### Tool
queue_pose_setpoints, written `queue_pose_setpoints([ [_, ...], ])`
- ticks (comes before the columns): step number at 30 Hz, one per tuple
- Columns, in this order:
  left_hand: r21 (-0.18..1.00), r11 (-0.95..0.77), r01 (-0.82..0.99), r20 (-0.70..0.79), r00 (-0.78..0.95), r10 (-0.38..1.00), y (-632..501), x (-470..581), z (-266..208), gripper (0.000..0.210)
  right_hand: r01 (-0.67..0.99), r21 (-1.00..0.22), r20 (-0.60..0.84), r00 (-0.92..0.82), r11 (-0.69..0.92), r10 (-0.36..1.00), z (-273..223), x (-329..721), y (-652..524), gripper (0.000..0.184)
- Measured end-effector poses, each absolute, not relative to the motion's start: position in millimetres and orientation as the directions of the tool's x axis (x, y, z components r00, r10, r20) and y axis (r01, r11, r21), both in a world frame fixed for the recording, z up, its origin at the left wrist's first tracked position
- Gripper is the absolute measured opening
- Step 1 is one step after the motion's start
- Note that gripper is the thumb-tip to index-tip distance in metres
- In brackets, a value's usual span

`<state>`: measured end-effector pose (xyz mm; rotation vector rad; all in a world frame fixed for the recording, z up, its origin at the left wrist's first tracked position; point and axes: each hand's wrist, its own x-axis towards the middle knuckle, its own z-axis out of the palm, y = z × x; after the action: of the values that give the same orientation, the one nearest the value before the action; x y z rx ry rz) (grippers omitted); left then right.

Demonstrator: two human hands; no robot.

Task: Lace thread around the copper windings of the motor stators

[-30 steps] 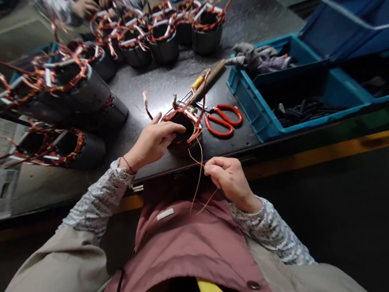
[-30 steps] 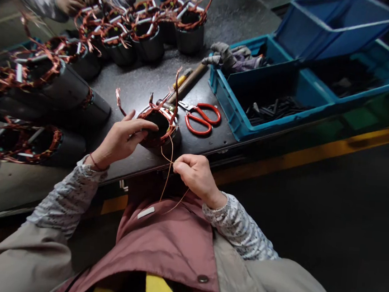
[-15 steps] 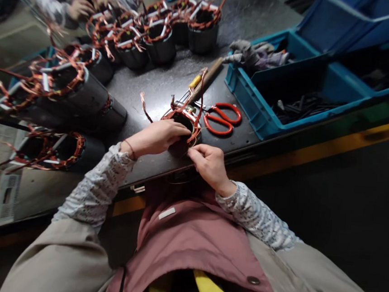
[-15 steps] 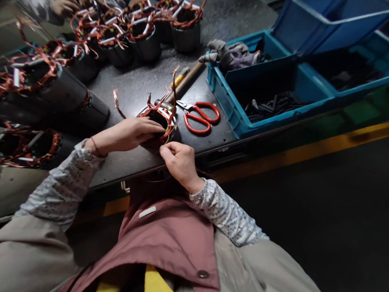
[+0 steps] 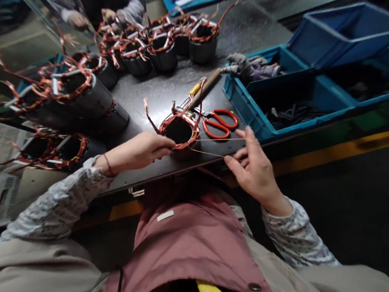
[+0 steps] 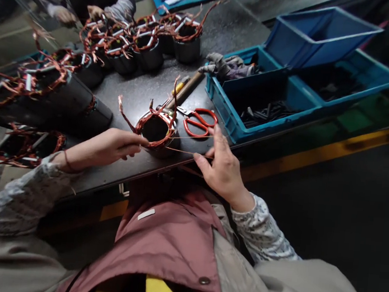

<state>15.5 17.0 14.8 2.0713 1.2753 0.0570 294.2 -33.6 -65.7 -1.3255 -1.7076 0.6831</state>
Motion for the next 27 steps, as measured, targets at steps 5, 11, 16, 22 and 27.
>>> queue_pose_setpoints([
  [5,0.843,0.030,0.538,-0.388,0.568,0.726,0.1,24.8,17.9,0.028,-0.052,-0.800,0.559,-0.426,0.598,0.711,-35.2,266.1,-54.2,0.022],
  [11,0.958,-0.138,0.251,-0.065,0.660,0.748,-16.8,67.2,-8.9,0.031,0.344,-0.326,0.564,-0.676,0.880,0.473,-43.6,261.6,-75.1,0.019],
  [16,0.948,-0.182,0.260,-0.004,0.585,0.811,-44.8,73.4,-27.1,0.026,0.570,-0.534,0.689,-0.135,0.624,0.712,-55.8,266.4,-41.0,0.011],
  [22,0.761,-0.535,0.367,0.274,0.566,0.778,-62.4,72.6,-40.7,0.021,0.144,-0.987,-0.137,-0.468,-0.077,0.873,-57.2,246.7,-19.3,0.054],
  [27,0.414,-0.723,0.554,0.437,0.575,0.691,-48.9,50.2,-42.3,0.019,0.245,-0.920,0.193,-0.398,0.306,0.897,-15.7,286.1,-62.6,0.029],
])
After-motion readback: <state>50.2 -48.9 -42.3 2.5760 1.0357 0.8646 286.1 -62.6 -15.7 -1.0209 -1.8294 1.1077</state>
